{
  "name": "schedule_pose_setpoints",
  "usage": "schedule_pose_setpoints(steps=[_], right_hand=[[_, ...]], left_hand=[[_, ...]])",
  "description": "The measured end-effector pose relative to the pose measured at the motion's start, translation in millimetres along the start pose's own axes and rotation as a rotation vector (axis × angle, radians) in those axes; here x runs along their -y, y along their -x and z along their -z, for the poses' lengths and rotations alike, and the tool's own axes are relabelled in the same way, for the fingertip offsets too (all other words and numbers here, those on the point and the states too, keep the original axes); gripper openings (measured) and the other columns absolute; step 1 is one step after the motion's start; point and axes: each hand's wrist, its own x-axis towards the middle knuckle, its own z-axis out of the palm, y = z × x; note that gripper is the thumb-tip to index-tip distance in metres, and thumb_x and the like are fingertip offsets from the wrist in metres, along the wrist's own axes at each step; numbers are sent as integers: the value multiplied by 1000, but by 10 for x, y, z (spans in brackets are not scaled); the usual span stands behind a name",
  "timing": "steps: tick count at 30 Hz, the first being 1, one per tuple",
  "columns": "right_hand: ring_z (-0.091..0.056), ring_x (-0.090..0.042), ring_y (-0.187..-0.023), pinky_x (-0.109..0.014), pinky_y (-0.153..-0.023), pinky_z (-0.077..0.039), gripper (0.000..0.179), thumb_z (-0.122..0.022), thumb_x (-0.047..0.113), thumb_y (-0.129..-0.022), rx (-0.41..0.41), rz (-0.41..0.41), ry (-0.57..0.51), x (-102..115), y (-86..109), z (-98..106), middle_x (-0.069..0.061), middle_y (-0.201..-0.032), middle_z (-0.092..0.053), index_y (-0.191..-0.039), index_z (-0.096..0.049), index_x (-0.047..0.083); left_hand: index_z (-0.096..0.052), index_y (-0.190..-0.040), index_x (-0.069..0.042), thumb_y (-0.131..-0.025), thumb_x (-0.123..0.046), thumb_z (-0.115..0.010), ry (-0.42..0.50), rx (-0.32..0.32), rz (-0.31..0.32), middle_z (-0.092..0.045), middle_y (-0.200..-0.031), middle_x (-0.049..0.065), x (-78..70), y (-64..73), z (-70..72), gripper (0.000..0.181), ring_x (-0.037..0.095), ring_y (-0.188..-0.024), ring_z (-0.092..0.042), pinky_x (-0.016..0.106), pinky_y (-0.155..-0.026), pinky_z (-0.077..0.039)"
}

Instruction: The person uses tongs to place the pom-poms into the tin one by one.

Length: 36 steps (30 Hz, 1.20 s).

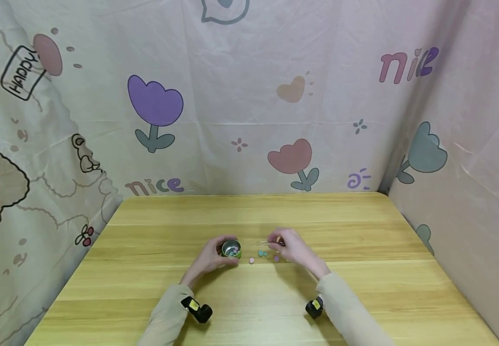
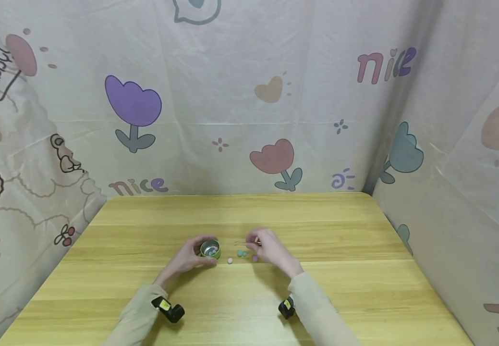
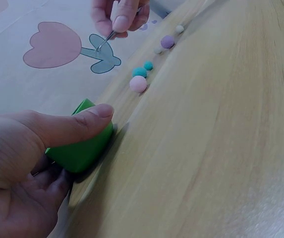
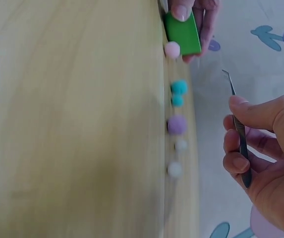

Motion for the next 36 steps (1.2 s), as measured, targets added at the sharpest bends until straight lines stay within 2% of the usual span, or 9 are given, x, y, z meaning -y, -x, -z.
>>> schedule_pose_setpoints(steps=[3,13,19,27,36], right_hand=[[-58,-2,-71,-16,-63,-53,7,-71,3,-89,-16,2,25,-53,56,64,-6,-90,-72,-96,-73,4],[-52,2,-65,-16,-58,-49,5,-71,4,-90,-18,-24,21,-248,239,236,-5,-85,-71,-94,-73,4],[-53,2,-66,-17,-59,-50,5,-70,2,-90,16,-6,0,-344,331,319,-8,-86,-72,-94,-73,1],[-52,2,-65,-17,-61,-50,4,-70,5,-90,97,-77,10,-418,433,425,-2,-84,-70,-93,-73,5],[-52,-1,-66,-17,-60,-47,6,-71,11,-91,146,-107,16,-449,496,478,1,-81,-69,-91,-72,5]], left_hand=[[-55,-133,8,-76,-2,-84,5,-2,3,-63,-127,29,5,-2,0,66,42,-116,-64,53,-103,-53],[-55,-134,8,-76,-3,-85,17,0,8,-63,-127,28,-3,-2,12,66,42,-117,-63,54,-104,-52],[-55,-133,8,-76,-3,-85,21,2,2,-63,-126,28,5,-2,8,66,42,-116,-63,54,-103,-52],[-55,-134,8,-76,-3,-85,3,-1,0,-63,-128,28,-14,4,11,65,42,-117,-63,53,-104,-52],[-55,-133,8,-77,-3,-84,9,-4,2,-63,-127,28,-14,7,10,65,42,-117,-63,53,-103,-52]])
